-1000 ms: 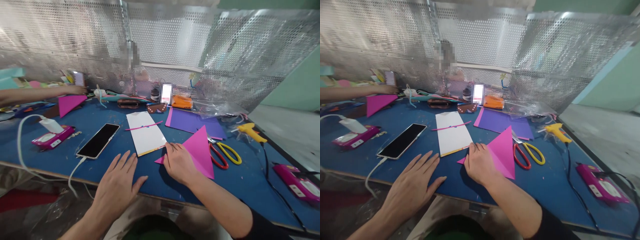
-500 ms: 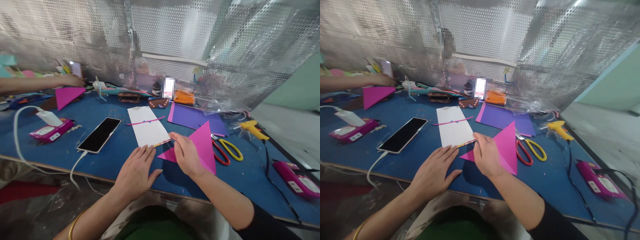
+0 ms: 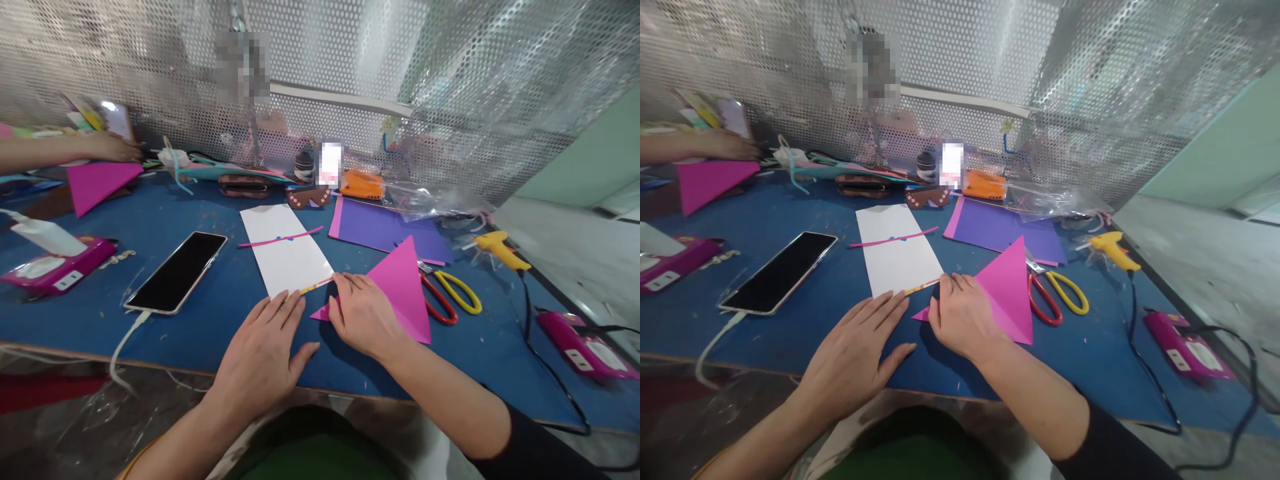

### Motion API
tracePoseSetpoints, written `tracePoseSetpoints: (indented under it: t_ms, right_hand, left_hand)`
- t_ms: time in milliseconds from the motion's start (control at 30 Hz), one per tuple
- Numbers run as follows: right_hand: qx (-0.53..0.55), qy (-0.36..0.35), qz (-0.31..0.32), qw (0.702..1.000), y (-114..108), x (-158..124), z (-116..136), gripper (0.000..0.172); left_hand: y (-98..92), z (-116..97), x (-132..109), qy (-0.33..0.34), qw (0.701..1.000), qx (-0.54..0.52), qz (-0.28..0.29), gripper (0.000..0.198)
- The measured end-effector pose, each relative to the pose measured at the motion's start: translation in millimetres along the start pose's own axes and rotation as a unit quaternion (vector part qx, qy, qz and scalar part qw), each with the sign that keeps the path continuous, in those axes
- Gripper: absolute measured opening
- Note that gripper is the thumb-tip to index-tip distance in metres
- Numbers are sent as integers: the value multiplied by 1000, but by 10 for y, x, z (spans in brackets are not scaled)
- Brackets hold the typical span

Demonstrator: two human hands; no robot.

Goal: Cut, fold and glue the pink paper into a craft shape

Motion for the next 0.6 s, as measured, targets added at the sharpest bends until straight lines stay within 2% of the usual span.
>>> tracePoseSetpoints:
  t_ms: [167, 333, 467, 600]
  right_hand:
    - [-32, 16, -15, 999, 6, 13, 17, 38]
    - [-30, 53, -61, 996, -152, 17, -179, 41]
    - [-19, 103, -99, 990, -405, -147, -496, 36]
    - [-41, 215, -102, 970, -606, -548, -1060, 36]
  left_hand:
    - [-10, 6, 4, -1, 1000, -7, 1, 62]
    - [-24, 28, 5, -16, 999, -27, -1, 58]
    - [-53, 95, -14, -34, 997, -59, -19, 51]
    - [-160, 246, 15, -82, 990, -104, -47, 41]
Point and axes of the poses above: each hand's wrist, its own x-axis towards the middle knuckle, its own y-axis out of the palm, z = x × y, the point moved 7 cm from there along x, towards the middle knuckle, and after that the axes turned 3 degrees about y, right-handed, at the moved point
